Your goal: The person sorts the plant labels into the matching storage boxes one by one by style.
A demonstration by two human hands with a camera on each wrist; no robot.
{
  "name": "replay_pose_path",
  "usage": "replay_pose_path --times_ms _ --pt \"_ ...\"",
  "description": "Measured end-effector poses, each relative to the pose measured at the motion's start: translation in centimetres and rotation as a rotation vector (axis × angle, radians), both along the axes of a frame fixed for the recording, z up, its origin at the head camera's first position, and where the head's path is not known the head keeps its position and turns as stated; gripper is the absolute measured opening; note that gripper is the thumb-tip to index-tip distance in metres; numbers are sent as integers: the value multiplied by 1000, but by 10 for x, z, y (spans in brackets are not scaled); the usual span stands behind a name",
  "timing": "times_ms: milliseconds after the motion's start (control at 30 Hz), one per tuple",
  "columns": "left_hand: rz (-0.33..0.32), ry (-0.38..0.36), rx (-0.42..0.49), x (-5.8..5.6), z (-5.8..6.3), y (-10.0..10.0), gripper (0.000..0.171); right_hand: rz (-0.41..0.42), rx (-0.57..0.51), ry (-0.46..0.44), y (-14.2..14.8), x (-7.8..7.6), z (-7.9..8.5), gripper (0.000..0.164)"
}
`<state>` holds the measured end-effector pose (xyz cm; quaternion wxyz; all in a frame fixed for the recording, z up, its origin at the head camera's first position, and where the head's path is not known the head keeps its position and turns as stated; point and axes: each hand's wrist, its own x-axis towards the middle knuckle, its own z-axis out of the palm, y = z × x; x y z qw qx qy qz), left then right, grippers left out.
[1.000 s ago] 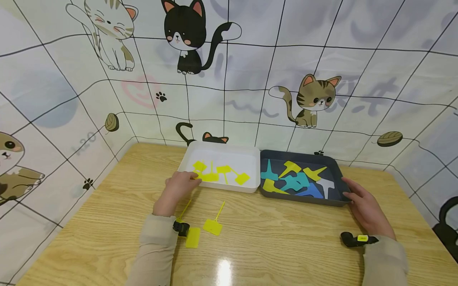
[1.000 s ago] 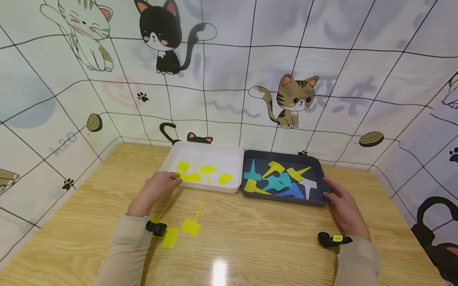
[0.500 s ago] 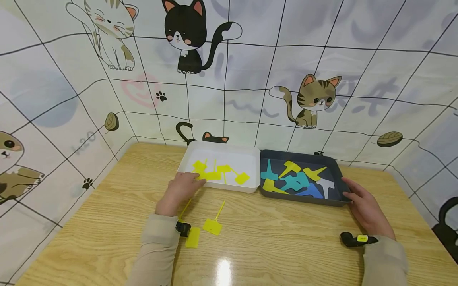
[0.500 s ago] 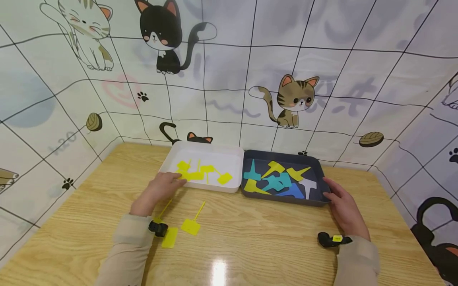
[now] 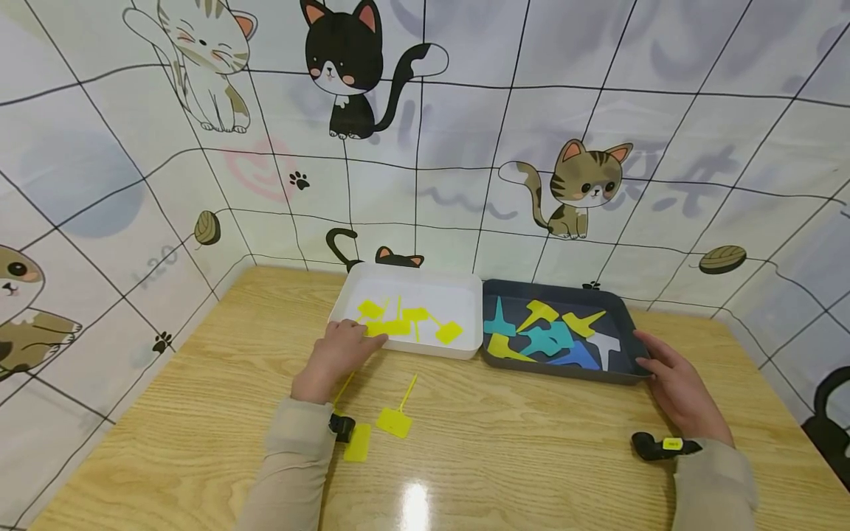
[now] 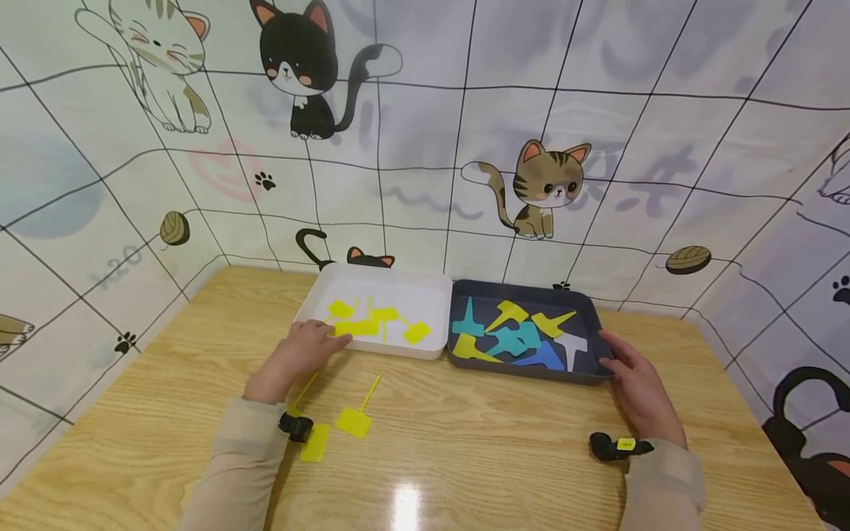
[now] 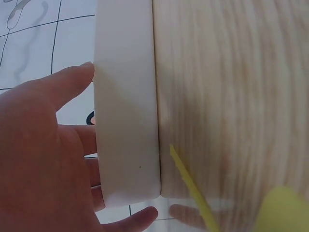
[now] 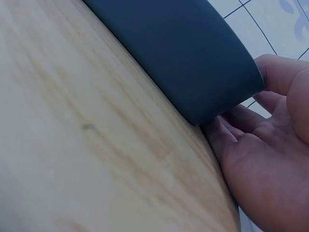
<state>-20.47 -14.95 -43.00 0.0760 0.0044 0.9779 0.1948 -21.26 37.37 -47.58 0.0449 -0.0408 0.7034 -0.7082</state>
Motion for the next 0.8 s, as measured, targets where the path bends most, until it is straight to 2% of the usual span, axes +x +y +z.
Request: replay_pose_path --times_ms 233,467,567,667,800 --pt "4 -4 -2 2 3 3 62 -28 22 -6 -1 -2 0 52" --pt "1 28 15 6 11 3 58 -5 -2 12 0 -2 -2 52" --pt "-13 84 25 9 21 2 53 -2 1 12 1 -2 -3 53" --pt "-31 148 48 15 36 1 49 -8 4 4 1 -2 -4 53" --pt "-67 178 83 24 56 2 42 -16 13 -6 2 -2 -3 53"
